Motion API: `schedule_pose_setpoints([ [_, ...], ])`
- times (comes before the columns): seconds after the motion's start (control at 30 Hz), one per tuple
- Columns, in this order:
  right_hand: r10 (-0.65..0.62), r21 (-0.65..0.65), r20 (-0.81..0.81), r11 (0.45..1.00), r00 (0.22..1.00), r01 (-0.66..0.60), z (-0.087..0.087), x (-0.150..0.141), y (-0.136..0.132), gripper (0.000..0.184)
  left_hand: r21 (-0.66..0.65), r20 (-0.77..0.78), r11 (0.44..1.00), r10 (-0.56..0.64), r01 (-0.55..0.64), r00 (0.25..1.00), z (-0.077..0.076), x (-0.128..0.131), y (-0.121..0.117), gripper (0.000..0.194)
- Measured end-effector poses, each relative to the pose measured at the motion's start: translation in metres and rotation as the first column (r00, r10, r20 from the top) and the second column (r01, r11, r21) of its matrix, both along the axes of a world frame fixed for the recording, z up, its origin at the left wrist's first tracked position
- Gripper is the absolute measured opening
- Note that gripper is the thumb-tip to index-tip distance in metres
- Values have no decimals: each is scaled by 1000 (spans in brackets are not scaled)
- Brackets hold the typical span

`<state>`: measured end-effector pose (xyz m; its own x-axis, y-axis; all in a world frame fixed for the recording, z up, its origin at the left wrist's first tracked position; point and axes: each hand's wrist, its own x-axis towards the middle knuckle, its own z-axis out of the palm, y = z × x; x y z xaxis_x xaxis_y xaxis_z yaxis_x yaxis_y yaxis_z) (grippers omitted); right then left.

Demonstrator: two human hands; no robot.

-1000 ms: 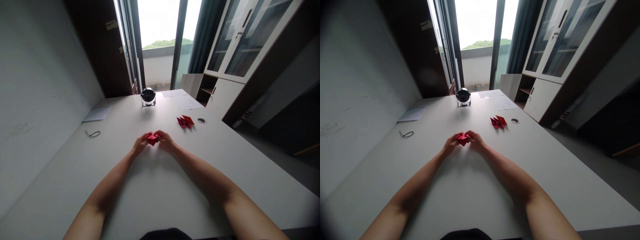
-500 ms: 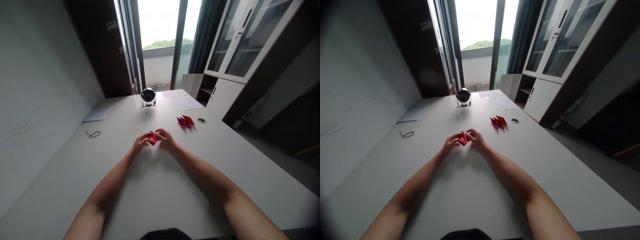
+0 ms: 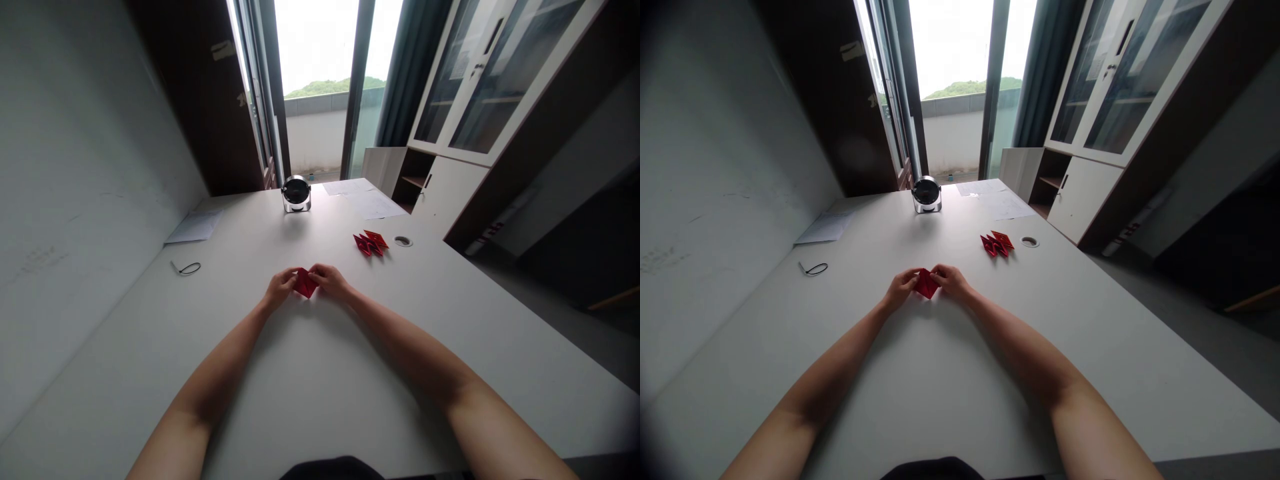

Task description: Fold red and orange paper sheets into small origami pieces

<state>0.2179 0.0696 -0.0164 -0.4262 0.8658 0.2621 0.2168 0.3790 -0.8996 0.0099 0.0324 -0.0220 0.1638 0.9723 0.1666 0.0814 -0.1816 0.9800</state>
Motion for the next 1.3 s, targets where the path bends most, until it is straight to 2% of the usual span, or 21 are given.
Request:
schedule_pose_setpoints([
  [0.13, -8, 42, 51, 999, 999, 6, 0, 0, -1, 29, 25, -143, 1000, 16, -12, 990, 2, 0, -3, 40],
  [0.33, 12, 48, 66, 999, 998, -15, 0, -1, -2, 27, 56, -213, 998, 45, -33, 976, 9, 1, -7, 39],
  [0.57, 52, 66, 125, 996, 991, -61, 1, -4, -5, 24, 89, -286, 995, 77, -53, 955, 10, 2, -6, 37],
  [0.7, 49, 83, 128, 995, 991, -60, 4, -3, -6, 27, 96, -284, 992, 101, -77, 953, 12, 1, -7, 36],
  [0.93, 36, 38, 107, 998, 994, -41, 4, -3, -6, 38, 133, -237, 980, 175, -147, 955, 9, -1, -6, 36],
  [1.13, 31, 64, 129, 997, 991, -39, 0, -2, -4, 41, 81, -218, 993, 98, -82, 971, 12, -1, -6, 36],
  [1.3, 43, 32, 107, 998, 993, -46, 2, -2, -3, 45, 85, -213, 995, 76, -59, 974, 13, -2, -5, 38],
])
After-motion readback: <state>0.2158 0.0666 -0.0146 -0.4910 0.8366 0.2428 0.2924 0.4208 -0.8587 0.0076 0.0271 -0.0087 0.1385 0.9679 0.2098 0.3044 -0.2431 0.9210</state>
